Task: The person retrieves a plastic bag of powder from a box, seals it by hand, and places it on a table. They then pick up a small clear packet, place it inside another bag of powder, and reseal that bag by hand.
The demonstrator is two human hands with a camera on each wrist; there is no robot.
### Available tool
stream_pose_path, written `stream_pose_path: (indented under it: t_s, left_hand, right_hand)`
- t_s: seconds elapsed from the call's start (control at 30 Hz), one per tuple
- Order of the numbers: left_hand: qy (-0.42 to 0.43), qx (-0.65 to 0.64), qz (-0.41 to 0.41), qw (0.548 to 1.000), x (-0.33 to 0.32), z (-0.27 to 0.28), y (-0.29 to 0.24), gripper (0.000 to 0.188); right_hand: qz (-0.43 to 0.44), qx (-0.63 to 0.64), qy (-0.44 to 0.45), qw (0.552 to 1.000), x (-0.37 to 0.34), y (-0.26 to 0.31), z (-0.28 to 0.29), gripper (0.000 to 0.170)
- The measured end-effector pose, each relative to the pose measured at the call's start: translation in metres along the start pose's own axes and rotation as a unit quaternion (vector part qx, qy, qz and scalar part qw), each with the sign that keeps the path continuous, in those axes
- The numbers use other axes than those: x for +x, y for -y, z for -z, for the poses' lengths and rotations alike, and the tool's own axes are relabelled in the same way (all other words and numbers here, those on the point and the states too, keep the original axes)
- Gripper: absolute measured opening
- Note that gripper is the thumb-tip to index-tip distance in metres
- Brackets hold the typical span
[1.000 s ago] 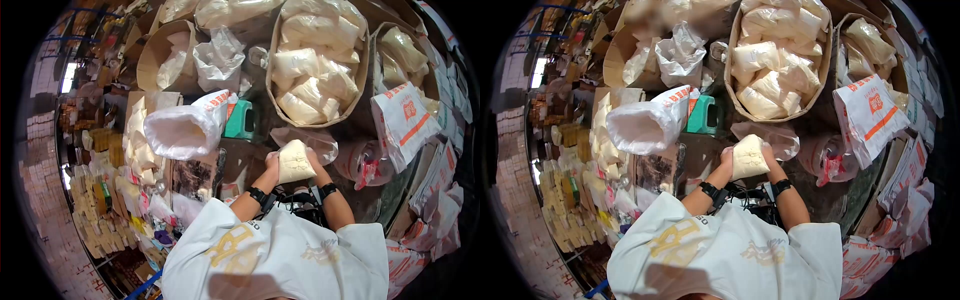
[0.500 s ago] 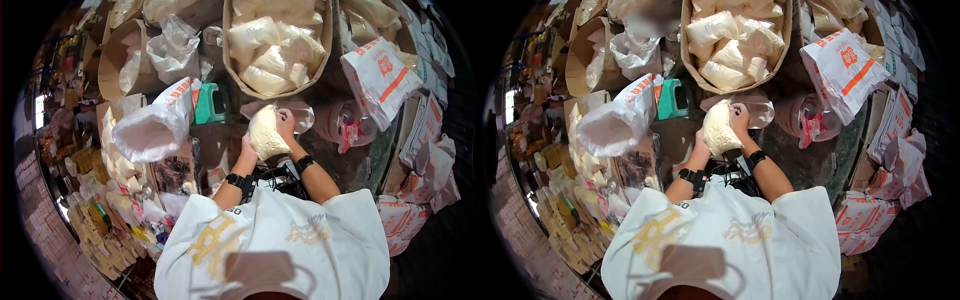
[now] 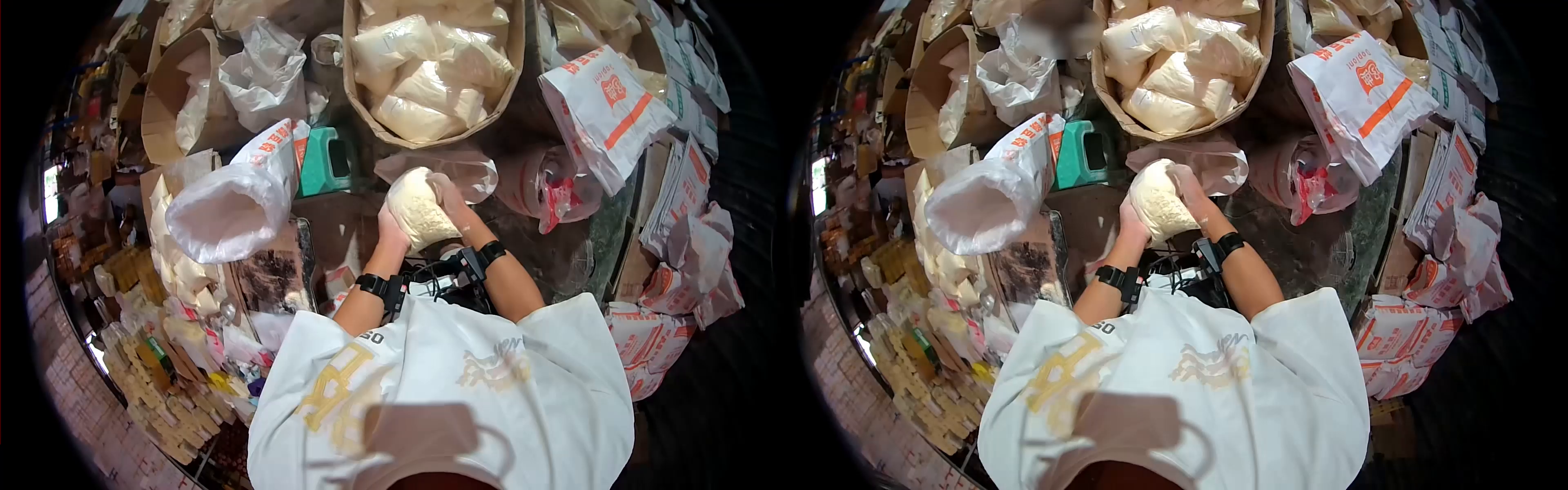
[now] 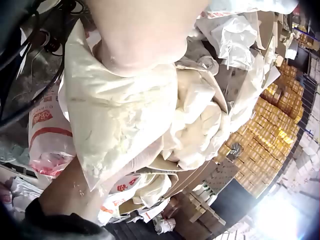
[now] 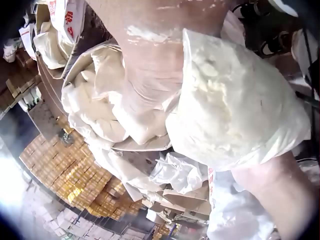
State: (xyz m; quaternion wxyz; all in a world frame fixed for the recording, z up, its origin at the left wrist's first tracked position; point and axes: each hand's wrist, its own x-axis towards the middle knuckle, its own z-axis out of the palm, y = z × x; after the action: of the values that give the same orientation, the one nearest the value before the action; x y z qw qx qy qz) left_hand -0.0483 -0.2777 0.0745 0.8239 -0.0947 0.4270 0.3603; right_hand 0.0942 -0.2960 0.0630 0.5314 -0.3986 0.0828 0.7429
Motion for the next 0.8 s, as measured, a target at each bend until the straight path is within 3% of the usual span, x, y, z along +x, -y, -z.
stream_pose_path:
  t_s: [0.03, 0.07, 0.17, 0.3, 0.37, 0.47, 0.6, 0.7, 0.8]
  left_hand:
    - [-0.014, 0.012, 0.005, 1.000, 0.001, 0.003, -0.001, 0.049]
    - [-0.027, 0.023, 0.010, 0.999, 0.001, 0.005, -0.002, 0.049]
    - [-0.064, 0.049, 0.024, 0.996, -0.013, -0.003, -0.003, 0.048]
    - [-0.038, 0.064, 0.051, 0.996, -0.021, -0.012, -0.008, 0.037]
    - [-0.017, 0.114, -0.002, 0.993, 0.000, 0.015, -0.007, 0.033]
    - [0.008, 0.176, -0.034, 0.984, -0.004, 0.010, -0.010, 0.018]
    - [-0.004, 0.216, -0.060, 0.975, 0.009, 0.021, -0.017, 0.011]
    - [-0.107, 0.257, -0.112, 0.954, 0.019, 0.024, -0.012, 0.018]
    - [-0.022, 0.181, 0.100, 0.978, 0.017, 0.015, -0.021, 0.031]
  right_hand:
    - [-0.001, -0.076, 0.001, 0.997, 0.009, -0.004, 0.009, 0.020]
    - [0.022, -0.133, -0.096, 0.986, -0.012, 0.006, -0.019, 0.020]
    - [-0.028, -0.163, -0.075, 0.983, 0.000, 0.009, -0.003, 0.019]
    - [-0.018, -0.117, -0.155, 0.981, 0.033, -0.018, 0.039, 0.023]
    - [0.012, -0.129, -0.177, 0.976, 0.054, -0.037, 0.067, 0.024]
    - [-0.046, -0.027, -0.177, 0.983, 0.025, -0.018, 0.039, 0.026]
    - [-0.143, 0.038, 0.002, 0.989, -0.013, 0.021, 0.007, 0.028]
    - [-0.154, 0.050, 0.027, 0.986, -0.011, 0.017, 0.017, 0.028]
    - [-0.138, 0.049, -0.015, 0.989, -0.005, 0.001, 0.037, 0.028]
